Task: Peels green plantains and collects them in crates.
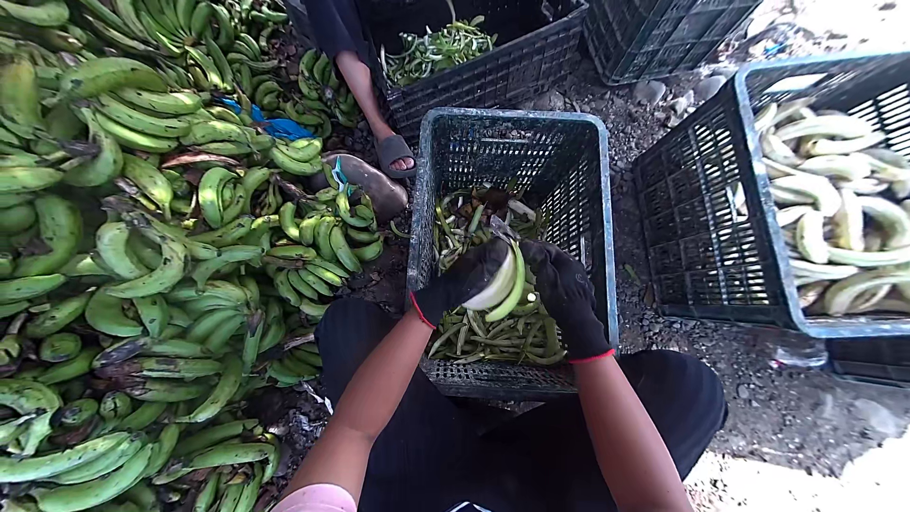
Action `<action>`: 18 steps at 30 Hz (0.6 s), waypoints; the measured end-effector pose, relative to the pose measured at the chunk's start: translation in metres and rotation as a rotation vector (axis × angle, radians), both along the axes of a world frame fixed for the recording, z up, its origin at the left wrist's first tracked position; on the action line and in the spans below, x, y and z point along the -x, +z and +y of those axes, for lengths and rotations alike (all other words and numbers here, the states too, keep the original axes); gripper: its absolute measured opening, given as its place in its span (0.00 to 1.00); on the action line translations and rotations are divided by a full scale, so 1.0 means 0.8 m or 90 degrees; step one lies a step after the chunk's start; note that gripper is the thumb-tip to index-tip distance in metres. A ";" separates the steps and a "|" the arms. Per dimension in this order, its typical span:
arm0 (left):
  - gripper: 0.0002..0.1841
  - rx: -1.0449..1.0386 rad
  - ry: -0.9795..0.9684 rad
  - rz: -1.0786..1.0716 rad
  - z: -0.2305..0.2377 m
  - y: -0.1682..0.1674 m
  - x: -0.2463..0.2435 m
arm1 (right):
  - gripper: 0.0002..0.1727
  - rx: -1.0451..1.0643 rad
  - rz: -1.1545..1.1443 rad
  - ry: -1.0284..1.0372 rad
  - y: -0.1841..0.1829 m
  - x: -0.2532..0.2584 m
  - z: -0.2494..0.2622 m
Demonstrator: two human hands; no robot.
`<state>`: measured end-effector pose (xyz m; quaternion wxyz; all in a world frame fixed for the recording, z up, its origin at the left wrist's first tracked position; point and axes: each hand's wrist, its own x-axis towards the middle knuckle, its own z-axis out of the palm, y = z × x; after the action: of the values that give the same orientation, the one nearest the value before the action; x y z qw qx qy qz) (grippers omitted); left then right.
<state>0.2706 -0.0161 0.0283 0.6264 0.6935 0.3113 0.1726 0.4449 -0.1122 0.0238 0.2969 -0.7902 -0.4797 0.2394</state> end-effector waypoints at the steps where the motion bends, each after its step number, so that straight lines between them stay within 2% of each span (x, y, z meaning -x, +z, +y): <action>1: 0.29 -0.001 -0.034 0.005 -0.005 -0.001 -0.003 | 0.46 0.006 0.030 -0.010 -0.003 -0.002 0.002; 3: 0.30 0.039 0.013 -0.040 -0.007 -0.018 -0.006 | 0.48 0.025 0.081 -0.012 -0.008 -0.002 0.000; 5: 0.34 0.089 0.136 -0.057 -0.003 -0.019 0.000 | 0.48 0.010 0.076 -0.014 -0.010 0.006 -0.001; 7: 0.36 0.164 0.283 -0.071 -0.001 -0.010 0.001 | 0.44 0.009 -0.001 0.005 -0.014 0.018 0.004; 10: 0.29 0.312 0.407 -0.182 0.004 -0.006 0.003 | 0.51 -0.024 -0.151 0.037 -0.027 0.034 0.007; 12: 0.27 0.438 0.412 -0.297 0.010 -0.010 0.003 | 0.53 -0.140 -0.223 0.044 -0.041 0.042 0.007; 15: 0.25 0.486 0.381 -0.374 0.009 -0.012 0.012 | 0.50 -0.255 -0.272 0.037 -0.048 0.046 0.008; 18: 0.25 0.497 0.331 -0.392 0.009 -0.007 0.006 | 0.49 -0.196 -0.221 0.010 -0.034 0.048 0.007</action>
<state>0.2657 -0.0089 0.0225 0.8353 0.2280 0.3160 0.3878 0.4065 -0.1066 -0.0034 0.3253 -0.7611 -0.5606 0.0265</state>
